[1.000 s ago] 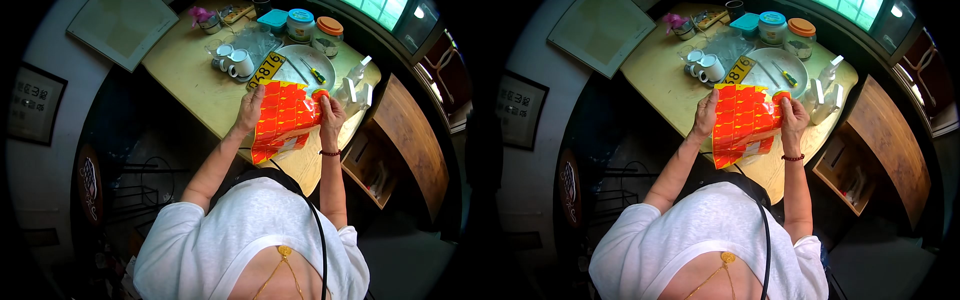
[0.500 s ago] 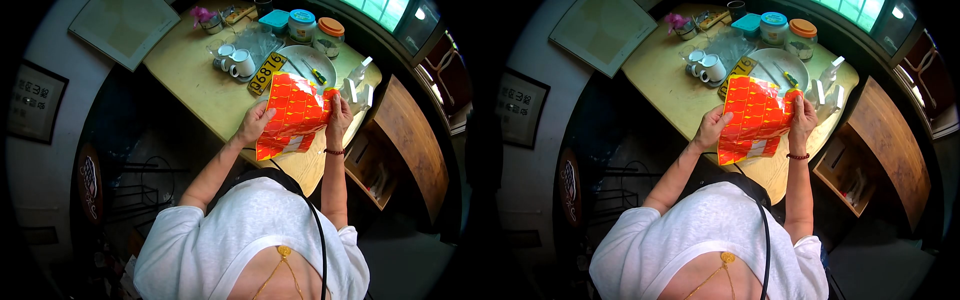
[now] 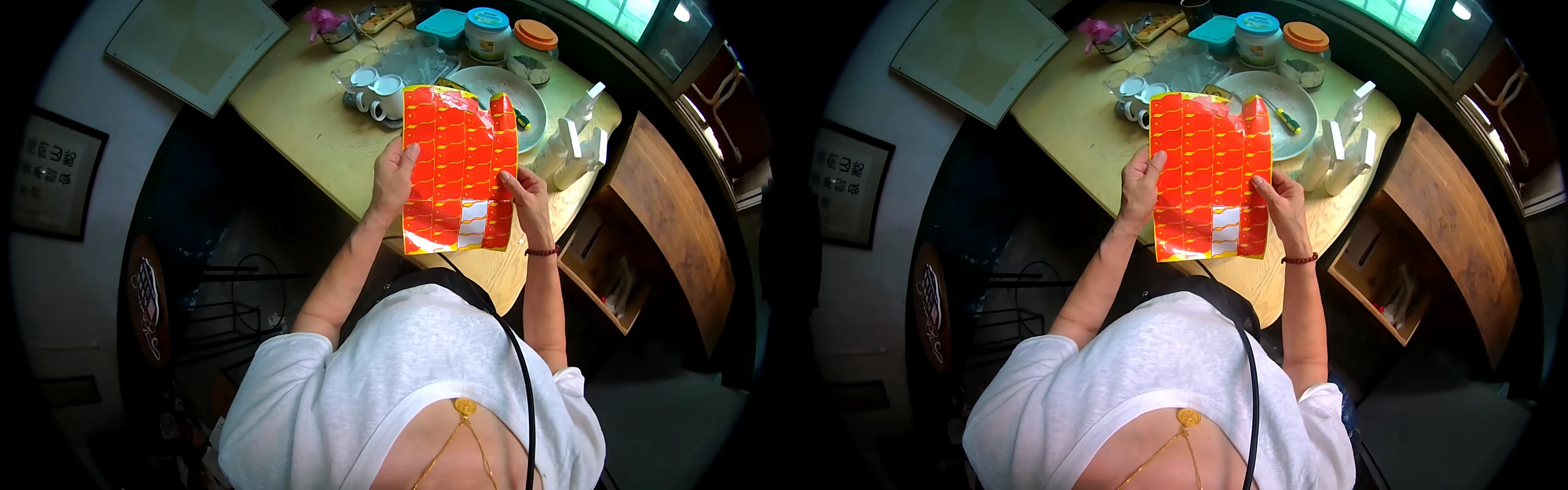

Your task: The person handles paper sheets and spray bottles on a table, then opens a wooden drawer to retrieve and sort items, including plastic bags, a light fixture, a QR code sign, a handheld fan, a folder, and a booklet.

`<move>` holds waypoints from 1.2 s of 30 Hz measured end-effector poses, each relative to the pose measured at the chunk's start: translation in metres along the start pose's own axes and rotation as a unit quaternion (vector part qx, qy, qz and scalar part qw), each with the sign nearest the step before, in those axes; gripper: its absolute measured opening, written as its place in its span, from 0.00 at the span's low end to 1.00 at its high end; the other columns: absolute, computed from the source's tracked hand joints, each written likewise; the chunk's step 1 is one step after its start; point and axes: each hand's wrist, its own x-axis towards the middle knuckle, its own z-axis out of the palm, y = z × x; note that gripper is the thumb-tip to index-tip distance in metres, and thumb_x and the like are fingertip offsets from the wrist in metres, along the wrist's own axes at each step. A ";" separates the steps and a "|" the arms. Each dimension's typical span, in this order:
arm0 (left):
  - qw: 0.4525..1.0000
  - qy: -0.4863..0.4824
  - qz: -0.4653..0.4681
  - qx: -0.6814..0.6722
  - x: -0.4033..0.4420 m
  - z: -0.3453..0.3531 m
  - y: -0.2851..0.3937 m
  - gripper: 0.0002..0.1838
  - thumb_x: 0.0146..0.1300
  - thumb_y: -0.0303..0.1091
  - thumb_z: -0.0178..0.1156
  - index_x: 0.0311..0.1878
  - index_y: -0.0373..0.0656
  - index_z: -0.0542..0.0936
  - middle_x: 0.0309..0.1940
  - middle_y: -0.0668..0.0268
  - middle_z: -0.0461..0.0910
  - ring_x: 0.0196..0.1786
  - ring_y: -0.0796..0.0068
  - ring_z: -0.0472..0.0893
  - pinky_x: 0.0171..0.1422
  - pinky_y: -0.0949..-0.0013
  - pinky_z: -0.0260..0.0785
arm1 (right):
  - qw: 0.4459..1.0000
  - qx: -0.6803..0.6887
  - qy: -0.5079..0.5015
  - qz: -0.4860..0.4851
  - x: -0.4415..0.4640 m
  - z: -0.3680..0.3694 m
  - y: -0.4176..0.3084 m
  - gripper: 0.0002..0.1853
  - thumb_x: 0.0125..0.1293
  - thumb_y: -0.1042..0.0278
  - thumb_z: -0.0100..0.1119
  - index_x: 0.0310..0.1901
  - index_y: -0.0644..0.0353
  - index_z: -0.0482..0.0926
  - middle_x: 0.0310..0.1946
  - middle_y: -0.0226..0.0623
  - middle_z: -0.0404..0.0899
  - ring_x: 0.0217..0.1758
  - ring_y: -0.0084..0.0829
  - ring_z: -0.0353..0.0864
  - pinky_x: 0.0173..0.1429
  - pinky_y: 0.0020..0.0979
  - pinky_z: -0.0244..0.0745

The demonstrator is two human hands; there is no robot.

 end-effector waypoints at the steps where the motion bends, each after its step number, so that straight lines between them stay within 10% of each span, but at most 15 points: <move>1: 1.000 0.000 -0.001 0.000 0.000 0.000 -0.001 0.13 0.67 0.34 0.46 0.46 0.35 0.72 0.40 0.66 0.77 0.41 0.84 0.74 0.46 0.77 0.66 | 1.000 0.031 0.000 -0.005 0.000 0.001 0.001 0.13 0.60 0.69 0.57 0.43 0.69 0.75 0.37 0.34 0.79 0.37 0.17 0.75 0.43 0.18 0.69; 10: 0.997 0.054 0.050 0.007 0.001 0.000 0.001 0.17 0.65 0.29 0.47 0.56 0.34 0.66 0.44 0.63 0.76 0.44 0.81 0.74 0.50 0.76 0.66 | 0.998 0.007 0.043 -0.053 -0.004 0.007 0.003 0.11 0.61 0.72 0.55 0.42 0.70 0.75 0.35 0.33 0.79 0.33 0.16 0.75 0.39 0.18 0.70; 25: 0.983 -0.123 -0.049 0.130 0.002 -0.015 -0.002 0.20 0.61 0.22 0.50 0.57 0.35 0.66 0.48 0.61 0.73 0.47 0.80 0.73 0.51 0.78 0.66 | 1.000 0.017 0.002 -0.001 -0.001 -0.008 -0.004 0.15 0.59 0.73 0.58 0.47 0.68 0.74 0.31 0.31 0.79 0.27 0.14 0.75 0.31 0.14 0.69; 30: 0.996 -0.076 0.006 -0.035 0.000 -0.003 0.010 0.34 0.59 0.20 0.52 0.66 0.38 0.47 0.44 0.58 0.76 0.38 0.77 0.79 0.43 0.75 0.73 | 0.997 0.075 -0.006 0.010 0.001 -0.017 -0.009 0.10 0.57 0.78 0.57 0.41 0.67 0.78 0.33 0.33 0.80 0.33 0.17 0.76 0.39 0.18 0.71; 36: 0.990 -0.104 -0.045 -0.089 0.001 -0.005 0.010 0.28 0.55 0.15 0.51 0.61 0.33 0.59 0.45 0.59 0.75 0.44 0.78 0.76 0.48 0.76 0.69 | 0.997 0.077 -0.013 0.003 0.006 -0.025 -0.006 0.09 0.56 0.80 0.56 0.40 0.67 0.79 0.35 0.34 0.80 0.37 0.20 0.77 0.44 0.21 0.72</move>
